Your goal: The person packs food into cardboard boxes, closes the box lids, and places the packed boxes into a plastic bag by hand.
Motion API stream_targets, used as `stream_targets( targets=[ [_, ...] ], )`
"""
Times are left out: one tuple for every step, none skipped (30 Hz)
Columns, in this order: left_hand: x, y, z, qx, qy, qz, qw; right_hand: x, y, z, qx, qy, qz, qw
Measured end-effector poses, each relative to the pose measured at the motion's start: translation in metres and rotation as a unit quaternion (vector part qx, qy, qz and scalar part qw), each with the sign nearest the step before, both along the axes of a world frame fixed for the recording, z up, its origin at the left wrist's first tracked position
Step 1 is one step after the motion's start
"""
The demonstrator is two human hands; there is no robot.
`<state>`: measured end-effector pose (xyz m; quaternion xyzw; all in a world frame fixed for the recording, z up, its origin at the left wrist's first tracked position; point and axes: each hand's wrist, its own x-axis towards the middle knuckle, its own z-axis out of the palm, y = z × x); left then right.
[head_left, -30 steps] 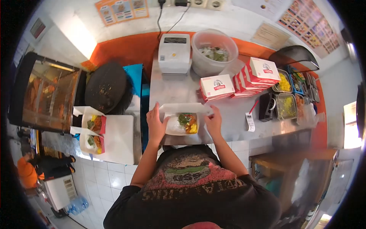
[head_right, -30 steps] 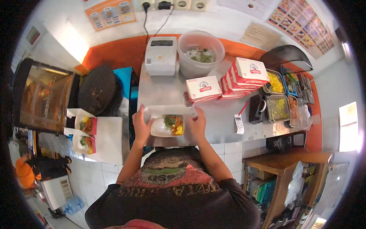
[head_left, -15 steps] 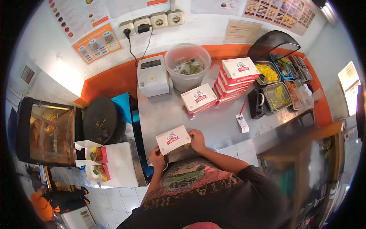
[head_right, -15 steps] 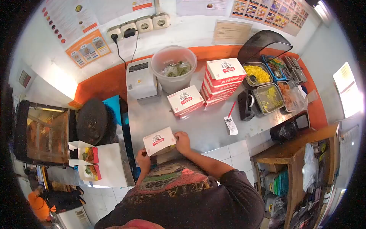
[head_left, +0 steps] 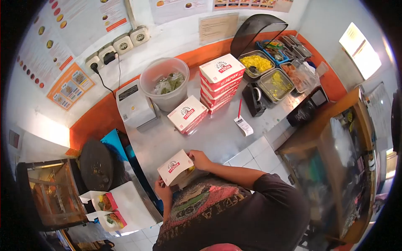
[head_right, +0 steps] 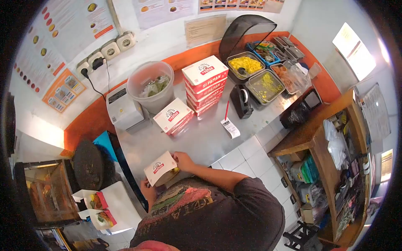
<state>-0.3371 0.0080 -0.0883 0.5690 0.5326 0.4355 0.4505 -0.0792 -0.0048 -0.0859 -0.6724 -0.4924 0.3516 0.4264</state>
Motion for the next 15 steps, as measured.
stream_targets(
  targets=[
    [0.001, -0.001, 0.003, -0.008, -0.022, -0.009, 1.000, 0.001, 0.000, -0.003, -0.007, 0.006, 0.008, 1.000],
    [-0.001, -0.001, 0.003, -0.008, -0.022, -0.015, 1.000, 0.001, -0.003, -0.006, -0.007, 0.006, 0.002, 1.000],
    [-0.005, -0.003, 0.001, -0.034, 0.020, -0.019, 0.999, -0.001, -0.007, 0.004, 0.025, 0.078, 0.014, 0.997],
    [-0.008, -0.002, 0.000, -0.057, 0.061, -0.024, 0.996, 0.001, -0.008, 0.012, 0.060, 0.147, 0.024, 0.987],
    [-0.010, 0.000, -0.002, -0.054, 0.060, -0.032, 0.996, 0.005, -0.010, 0.009, 0.063, 0.144, 0.016, 0.987],
    [-0.014, 0.000, -0.003, -0.022, 0.075, -0.088, 0.993, 0.007, -0.016, 0.007, 0.112, 0.024, 0.089, 0.989],
    [-0.017, 0.000, -0.003, 0.010, 0.090, -0.143, 0.986, 0.011, -0.022, 0.004, 0.156, -0.097, 0.161, 0.970],
    [-0.022, 0.000, -0.005, 0.009, 0.088, -0.150, 0.985, 0.015, -0.027, 0.002, 0.153, -0.099, 0.155, 0.971],
    [-0.026, 0.002, -0.001, 0.083, 0.172, -0.201, 0.961, 0.018, -0.032, 0.005, 0.113, -0.108, 0.188, 0.970],
    [-0.027, 0.004, 0.000, 0.158, 0.252, -0.249, 0.922, 0.022, -0.035, 0.009, 0.073, -0.117, 0.221, 0.965],
    [-0.026, 0.001, 0.001, 0.158, 0.250, -0.255, 0.921, 0.024, -0.036, 0.010, 0.071, -0.119, 0.216, 0.967],
    [-0.022, -0.004, 0.013, 0.168, 0.207, -0.259, 0.928, 0.025, -0.035, 0.011, 0.069, -0.092, 0.218, 0.969],
    [-0.018, -0.005, 0.019, 0.177, 0.164, -0.264, 0.934, 0.025, -0.034, 0.011, 0.068, -0.065, 0.219, 0.971],
    [-0.019, -0.003, 0.017, 0.177, 0.163, -0.269, 0.933, 0.025, -0.032, 0.006, 0.067, -0.065, 0.214, 0.972],
    [-0.021, 0.000, 0.012, 0.178, 0.165, -0.270, 0.932, 0.027, -0.029, 0.002, 0.069, -0.060, 0.214, 0.973]
  ],
)
